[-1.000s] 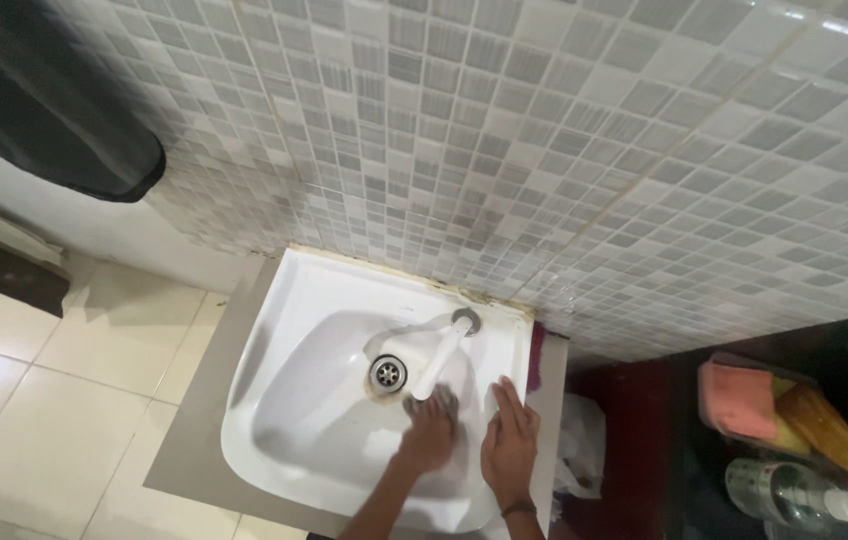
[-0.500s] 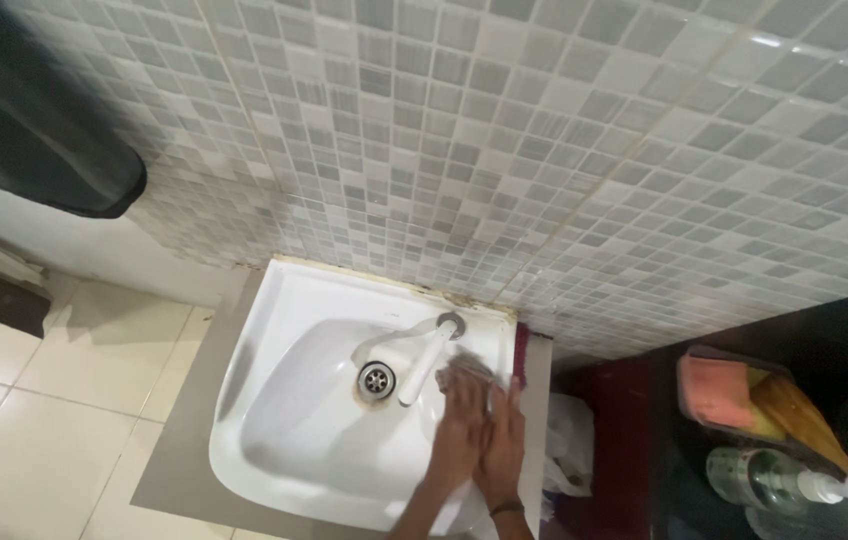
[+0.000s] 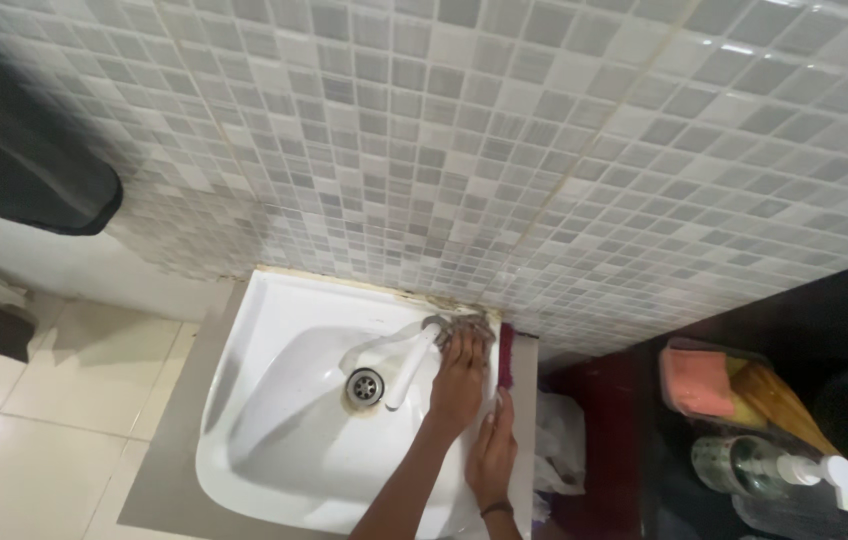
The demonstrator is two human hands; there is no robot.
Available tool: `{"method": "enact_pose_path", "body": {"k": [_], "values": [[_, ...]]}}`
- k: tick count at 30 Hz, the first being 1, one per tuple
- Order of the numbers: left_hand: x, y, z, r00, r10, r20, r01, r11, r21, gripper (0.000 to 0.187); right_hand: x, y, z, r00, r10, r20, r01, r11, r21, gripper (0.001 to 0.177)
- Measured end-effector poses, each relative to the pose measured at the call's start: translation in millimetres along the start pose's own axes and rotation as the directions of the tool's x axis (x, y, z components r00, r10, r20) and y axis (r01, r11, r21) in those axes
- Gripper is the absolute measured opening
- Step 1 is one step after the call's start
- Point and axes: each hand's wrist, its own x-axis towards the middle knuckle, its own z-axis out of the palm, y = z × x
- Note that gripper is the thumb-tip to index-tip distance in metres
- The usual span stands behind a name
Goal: The person scrubs the interior of a white bathroom sink using a small cloth. They repeatedly wipe the basin, the drain area, and the faucet, occasionally rinsing the cloth under the running water.
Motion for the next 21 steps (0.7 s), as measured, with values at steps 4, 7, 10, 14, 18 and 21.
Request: {"method": "enact_pose_path", "body": {"k": [4, 7, 10, 14, 18, 21], "values": [[-5.5, 4.0, -2.4, 0.996, 0.049, 0.071, -0.057, 0.991, 0.124, 0.054, 0.0, -5.4, -3.8, 0.921, 0.378, 0.091, -0.37, 0.924, -0.102, 0.048], [-38.1, 1.4, -21.7, 0.986, 0.114, 0.119, -0.123, 0.99, 0.075, 0.048, 0.7, 0.9, -2.6, 0.975, 0.222, 0.003, -0.222, 0.975, -0.013, 0.05], [-62.5, 0.4, -33.1, 0.987, 0.133, 0.093, -0.134, 0.991, 0.008, 0.045, -0.4, 11.4, 0.7, 0.997, 0.04, -0.073, -0.042, 0.999, -0.03, 0.048], [-33.7, -8.5, -23.0, 0.993, 0.102, 0.054, -0.106, 0.992, 0.069, 0.049, -1.2, 9.6, -1.1, 0.978, 0.209, -0.006, -0.209, 0.978, -0.012, 0.049], [12.8, -12.3, -1.5, 0.996, 0.059, 0.065, -0.069, 0.984, 0.165, 0.054, 2.5, 5.2, -1.5, 0.99, 0.134, -0.032, -0.134, 0.991, 0.015, 0.046], [8.8, -6.9, 6.0, 0.997, 0.025, 0.069, -0.039, 0.977, 0.208, 0.054, 1.0, 5.9, -2.8, 0.996, 0.077, -0.042, -0.076, 0.997, 0.023, 0.046]]}}
